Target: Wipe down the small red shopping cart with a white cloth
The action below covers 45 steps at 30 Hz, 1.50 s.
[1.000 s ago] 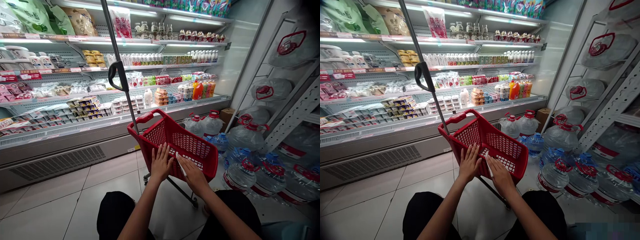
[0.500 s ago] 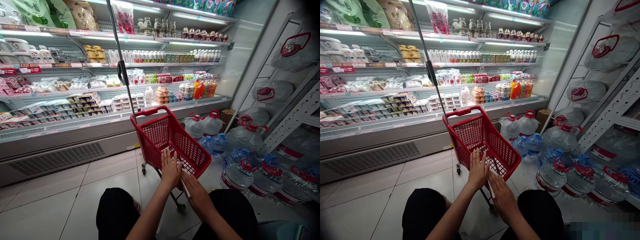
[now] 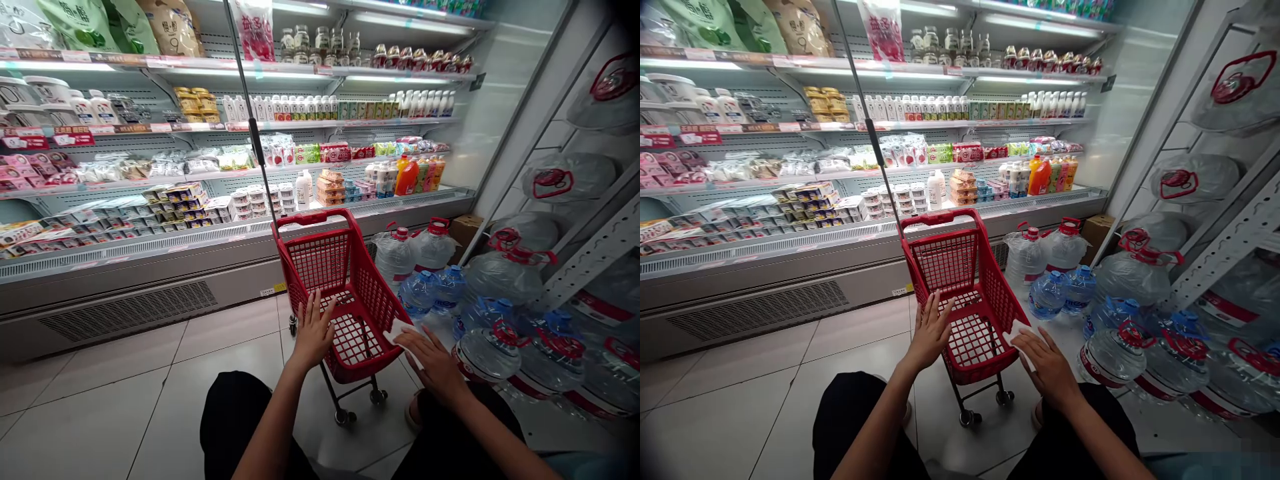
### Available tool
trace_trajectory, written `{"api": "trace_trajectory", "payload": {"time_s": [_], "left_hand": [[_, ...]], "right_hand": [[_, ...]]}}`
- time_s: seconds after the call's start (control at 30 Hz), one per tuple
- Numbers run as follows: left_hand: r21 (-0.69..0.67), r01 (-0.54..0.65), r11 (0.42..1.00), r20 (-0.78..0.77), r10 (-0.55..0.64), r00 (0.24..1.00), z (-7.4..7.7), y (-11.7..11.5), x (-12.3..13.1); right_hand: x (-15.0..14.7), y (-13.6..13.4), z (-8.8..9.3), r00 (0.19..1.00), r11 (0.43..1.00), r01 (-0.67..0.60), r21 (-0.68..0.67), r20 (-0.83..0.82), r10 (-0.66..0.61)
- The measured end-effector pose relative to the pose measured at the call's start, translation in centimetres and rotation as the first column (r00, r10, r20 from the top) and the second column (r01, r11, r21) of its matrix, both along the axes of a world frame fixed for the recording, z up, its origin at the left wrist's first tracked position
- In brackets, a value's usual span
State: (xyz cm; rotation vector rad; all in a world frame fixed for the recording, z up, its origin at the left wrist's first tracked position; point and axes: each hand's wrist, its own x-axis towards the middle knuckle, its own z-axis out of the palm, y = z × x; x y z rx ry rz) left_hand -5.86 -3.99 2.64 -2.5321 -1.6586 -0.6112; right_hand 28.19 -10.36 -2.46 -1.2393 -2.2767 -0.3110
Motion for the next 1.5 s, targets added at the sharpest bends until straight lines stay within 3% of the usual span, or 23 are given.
{"api": "trace_trajectory", "payload": {"time_s": [0.1, 0.2, 0.3, 0.37, 0.47, 0.6, 0.83, 0.93, 1.03, 1.17, 1.27, 1.37, 1.5], "left_hand": [[0.036, -0.063, 0.997, -0.026, 0.064, 0.998, 0.5, 0.6, -1.3], [0.114, -0.110, 0.987, -0.019, 0.113, 0.993, 0.4, 0.2, -1.0], [0.122, -0.048, 0.991, -0.022, 0.051, 0.998, -0.6, -1.1, 0.7], [0.093, -0.005, 0.996, -0.018, 0.007, 1.000, -1.3, -2.1, 1.3], [0.080, 0.005, 0.997, -0.012, -0.004, 1.000, -1.7, -3.1, 0.2], [0.078, 0.079, 0.994, -0.050, -0.076, 0.996, -0.8, -3.5, -3.1], [0.036, 0.175, 0.984, -0.095, -0.171, 0.981, 0.5, -2.6, -5.5], [0.043, 0.149, 0.988, -0.098, -0.144, 0.985, 0.7, -1.2, -6.6], [0.033, 0.049, 0.998, -0.047, -0.048, 0.998, 1.0, -0.1, -6.8], [0.021, 0.069, 0.997, 0.066, -0.070, 0.995, 0.8, -0.8, -4.1], [0.011, 0.131, 0.991, 0.086, -0.131, 0.988, 0.4, -2.2, -2.2], [-0.029, 0.088, 0.996, 0.046, -0.087, 0.995, 0.1, -3.1, -2.0], [-0.045, 0.052, 0.998, -0.015, -0.053, 0.998, 0.1, -2.8, -3.8]], "right_hand": [[-4.1, -1.1, 0.5, 0.998, 0.999, -0.049, -0.024, -0.040, 0.048], [-9.0, -2.3, 1.4, 0.989, 0.986, -0.149, -0.080, -0.026, 0.147], [-12.6, -3.0, 2.2, 0.970, 0.963, -0.240, -0.121, 0.007, 0.242], [-13.4, -3.1, 2.6, 0.958, 0.949, -0.282, -0.139, 0.022, 0.288], [-12.3, -2.4, 3.1, 0.930, 0.921, -0.354, -0.161, 0.045, 0.365], [-9.5, 0.3, 4.2, 0.898, 0.896, -0.417, -0.152, 0.082, 0.432], [-8.3, 6.1, 5.4, 0.962, 0.963, -0.266, -0.031, 0.047, 0.268], [-9.8, 5.6, 4.8, 0.968, 0.968, -0.250, -0.007, 0.007, 0.250], [-12.5, 3.3, 4.2, 0.961, 0.960, -0.277, -0.041, 0.004, 0.278], [-16.0, 0.5, 3.8, 0.939, 0.936, -0.340, -0.089, 0.025, 0.343], [-16.7, 0.3, 3.5, 0.926, 0.926, -0.369, -0.084, 0.049, 0.373], [-14.9, 2.3, 3.4, 0.939, 0.942, -0.331, -0.056, 0.076, 0.335], [-9.1, 7.0, 4.0, 0.990, 0.993, -0.121, 0.016, 0.075, 0.120]]}}
